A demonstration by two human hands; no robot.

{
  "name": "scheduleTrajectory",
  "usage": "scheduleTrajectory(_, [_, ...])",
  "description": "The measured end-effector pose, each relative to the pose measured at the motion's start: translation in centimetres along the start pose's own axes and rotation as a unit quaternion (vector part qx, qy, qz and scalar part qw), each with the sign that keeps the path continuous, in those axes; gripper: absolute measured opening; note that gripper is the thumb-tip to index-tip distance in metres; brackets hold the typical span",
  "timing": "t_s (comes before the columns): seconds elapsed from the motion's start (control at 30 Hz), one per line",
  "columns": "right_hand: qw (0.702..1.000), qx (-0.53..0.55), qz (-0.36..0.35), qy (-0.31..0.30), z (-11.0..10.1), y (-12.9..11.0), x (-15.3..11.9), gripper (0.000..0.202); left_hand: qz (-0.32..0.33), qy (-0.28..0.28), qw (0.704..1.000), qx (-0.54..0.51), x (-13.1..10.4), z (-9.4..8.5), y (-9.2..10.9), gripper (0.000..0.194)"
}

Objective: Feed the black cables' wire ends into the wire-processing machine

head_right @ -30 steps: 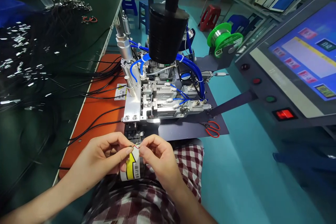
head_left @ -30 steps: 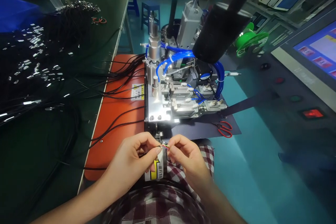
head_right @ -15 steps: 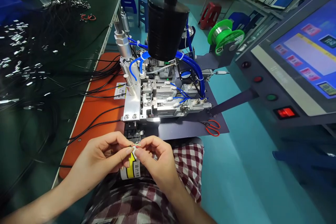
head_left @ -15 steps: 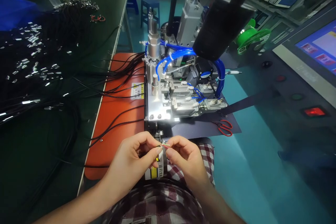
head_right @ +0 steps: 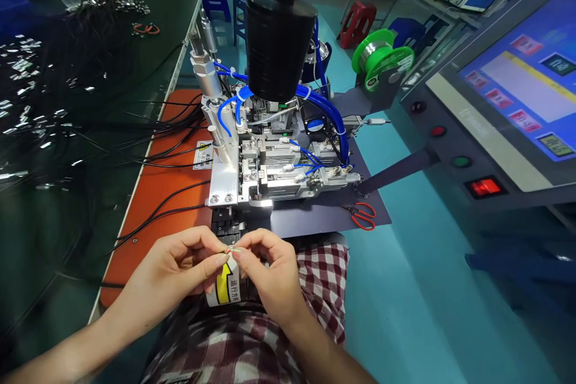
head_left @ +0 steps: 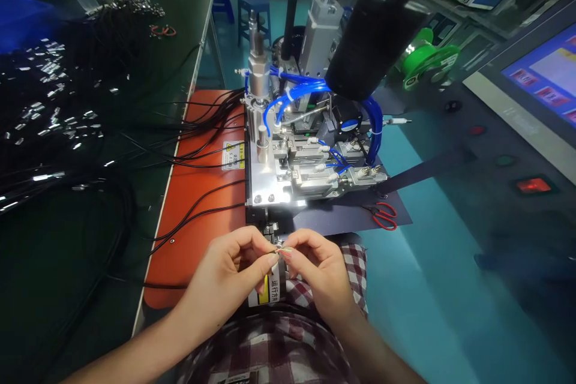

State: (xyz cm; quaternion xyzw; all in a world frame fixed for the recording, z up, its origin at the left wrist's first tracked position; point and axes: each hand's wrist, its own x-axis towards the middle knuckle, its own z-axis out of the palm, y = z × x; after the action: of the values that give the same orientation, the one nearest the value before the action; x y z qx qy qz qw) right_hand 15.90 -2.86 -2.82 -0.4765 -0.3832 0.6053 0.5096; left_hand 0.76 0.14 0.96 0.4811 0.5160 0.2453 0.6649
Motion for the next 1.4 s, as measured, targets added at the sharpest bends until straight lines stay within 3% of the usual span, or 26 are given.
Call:
scheduleTrajectory(0.17, [0.999,-0.032,-0.012,-0.005,-0.4,-0.3,0.3,0.006,0.000,-0.035,0.999,0.021,0.0,-0.5,0.5,0.020])
scheduleTrajectory(0.3, [0.998,-0.057,-0.022,-0.015,-0.5,-0.5,0.6,0.008,-0.037,-0.072,0.997,-0.011,0.2,-0.8,0.7,0.022])
scheduleTrajectory(0.43, [1.000,0.002,0.011,0.001,-0.7,0.0,0.6,0.006,-0.089,-0.079,0.989,-0.089,0.2,-0.8,0.3,0.023])
scheduleTrajectory(0.73, [0.990,0.122,0.063,-0.028,-0.7,0.4,0.1,0.018,-0.101,-0.075,0.980,-0.154,0.5,-0.8,-0.1,0.022])
scheduleTrajectory(0.9, [0.996,0.071,0.044,-0.027,0.1,0.6,-0.2,0.017,-0.115,-0.057,0.980,-0.153,0.3,-0.7,-0.1,0.020])
scheduleTrajectory(1.1, [1.000,0.015,0.019,0.006,1.0,1.1,-0.7,0.015,-0.066,-0.018,0.988,-0.141,0.4,-0.2,-0.6,0.018])
scheduleTrajectory(1.4, [0.999,-0.013,0.026,-0.023,0.3,0.6,-0.4,0.014,-0.117,-0.052,0.977,-0.168,0.3,-0.6,-0.2,0.014])
